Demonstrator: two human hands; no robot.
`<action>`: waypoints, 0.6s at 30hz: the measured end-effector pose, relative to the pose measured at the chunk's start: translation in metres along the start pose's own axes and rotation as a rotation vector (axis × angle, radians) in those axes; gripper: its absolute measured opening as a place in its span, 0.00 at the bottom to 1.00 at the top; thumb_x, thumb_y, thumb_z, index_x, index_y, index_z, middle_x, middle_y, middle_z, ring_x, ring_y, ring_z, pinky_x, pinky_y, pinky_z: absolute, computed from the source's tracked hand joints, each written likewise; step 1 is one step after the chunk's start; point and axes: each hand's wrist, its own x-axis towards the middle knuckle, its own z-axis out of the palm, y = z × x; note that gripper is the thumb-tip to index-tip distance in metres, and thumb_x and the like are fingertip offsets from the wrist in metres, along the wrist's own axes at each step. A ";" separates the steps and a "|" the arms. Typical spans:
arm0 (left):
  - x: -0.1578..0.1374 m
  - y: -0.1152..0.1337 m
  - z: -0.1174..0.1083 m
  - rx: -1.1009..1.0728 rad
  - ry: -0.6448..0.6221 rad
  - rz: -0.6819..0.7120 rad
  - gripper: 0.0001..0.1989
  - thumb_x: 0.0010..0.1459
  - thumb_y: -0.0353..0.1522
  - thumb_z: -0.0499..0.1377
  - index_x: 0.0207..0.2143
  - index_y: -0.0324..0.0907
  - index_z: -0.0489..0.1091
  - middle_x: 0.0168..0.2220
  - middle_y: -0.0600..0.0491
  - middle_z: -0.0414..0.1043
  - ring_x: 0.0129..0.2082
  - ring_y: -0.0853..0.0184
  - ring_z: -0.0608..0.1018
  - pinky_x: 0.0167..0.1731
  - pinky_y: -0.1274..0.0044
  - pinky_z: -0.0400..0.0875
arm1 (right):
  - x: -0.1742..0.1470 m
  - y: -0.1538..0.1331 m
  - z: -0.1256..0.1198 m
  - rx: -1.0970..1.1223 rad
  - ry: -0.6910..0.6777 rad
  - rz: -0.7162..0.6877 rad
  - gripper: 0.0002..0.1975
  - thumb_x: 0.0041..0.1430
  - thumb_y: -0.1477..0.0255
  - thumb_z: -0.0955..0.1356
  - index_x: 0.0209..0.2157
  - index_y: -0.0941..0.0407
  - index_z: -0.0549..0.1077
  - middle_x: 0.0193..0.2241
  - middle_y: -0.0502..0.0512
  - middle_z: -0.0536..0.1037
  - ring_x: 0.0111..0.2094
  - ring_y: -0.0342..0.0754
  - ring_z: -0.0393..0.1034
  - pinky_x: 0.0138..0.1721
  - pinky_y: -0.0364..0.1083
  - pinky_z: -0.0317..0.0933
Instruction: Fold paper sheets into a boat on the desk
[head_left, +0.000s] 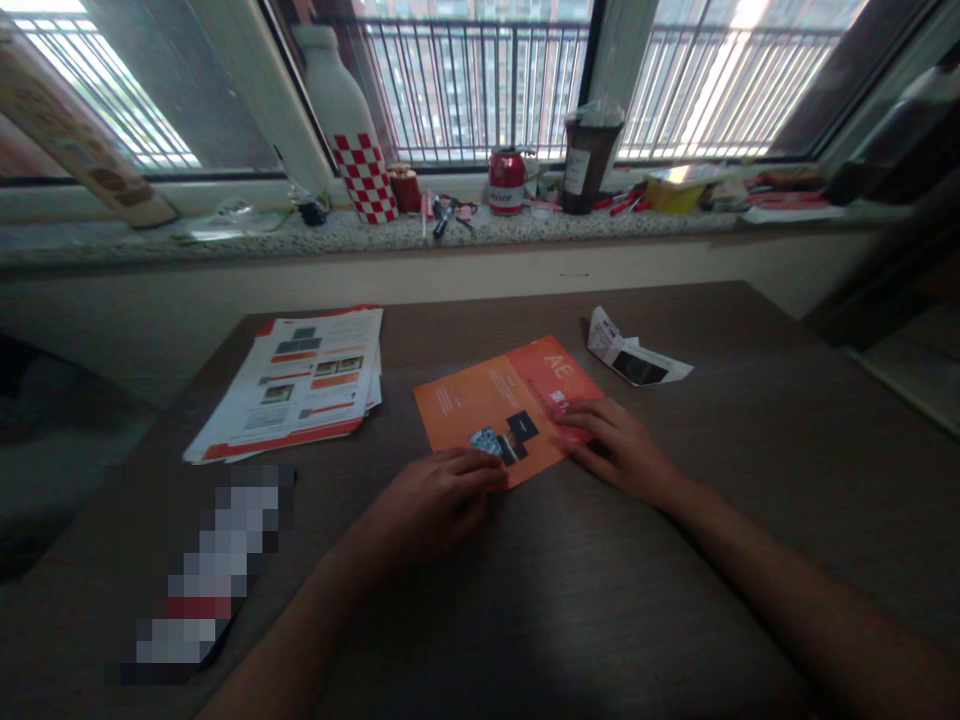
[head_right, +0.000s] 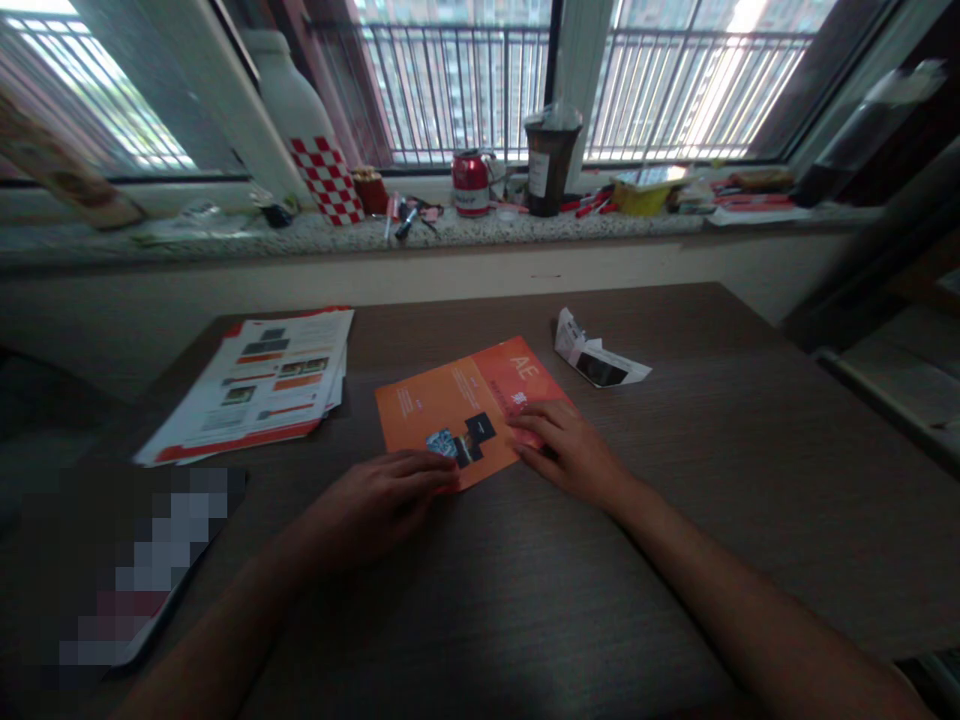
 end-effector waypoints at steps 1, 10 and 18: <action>0.000 0.003 -0.001 -0.025 -0.020 0.016 0.19 0.66 0.25 0.57 0.56 0.49 0.75 0.58 0.51 0.77 0.54 0.59 0.80 0.53 0.64 0.76 | 0.000 -0.002 0.000 0.005 -0.046 -0.026 0.20 0.72 0.65 0.68 0.62 0.51 0.71 0.61 0.63 0.74 0.63 0.58 0.67 0.62 0.60 0.65; -0.001 0.002 0.002 -0.151 -0.063 -0.026 0.13 0.69 0.28 0.62 0.54 0.51 0.74 0.58 0.53 0.74 0.55 0.61 0.77 0.54 0.67 0.73 | -0.004 -0.007 0.008 0.071 -0.330 -0.073 0.27 0.69 0.60 0.71 0.66 0.48 0.69 0.66 0.60 0.71 0.67 0.58 0.65 0.66 0.62 0.61; -0.002 0.006 -0.002 -0.362 -0.048 -0.006 0.15 0.71 0.27 0.58 0.56 0.49 0.73 0.57 0.49 0.74 0.56 0.62 0.76 0.55 0.67 0.74 | -0.003 -0.009 0.009 0.095 -0.303 -0.071 0.24 0.69 0.61 0.71 0.63 0.49 0.71 0.63 0.59 0.73 0.64 0.57 0.68 0.64 0.61 0.62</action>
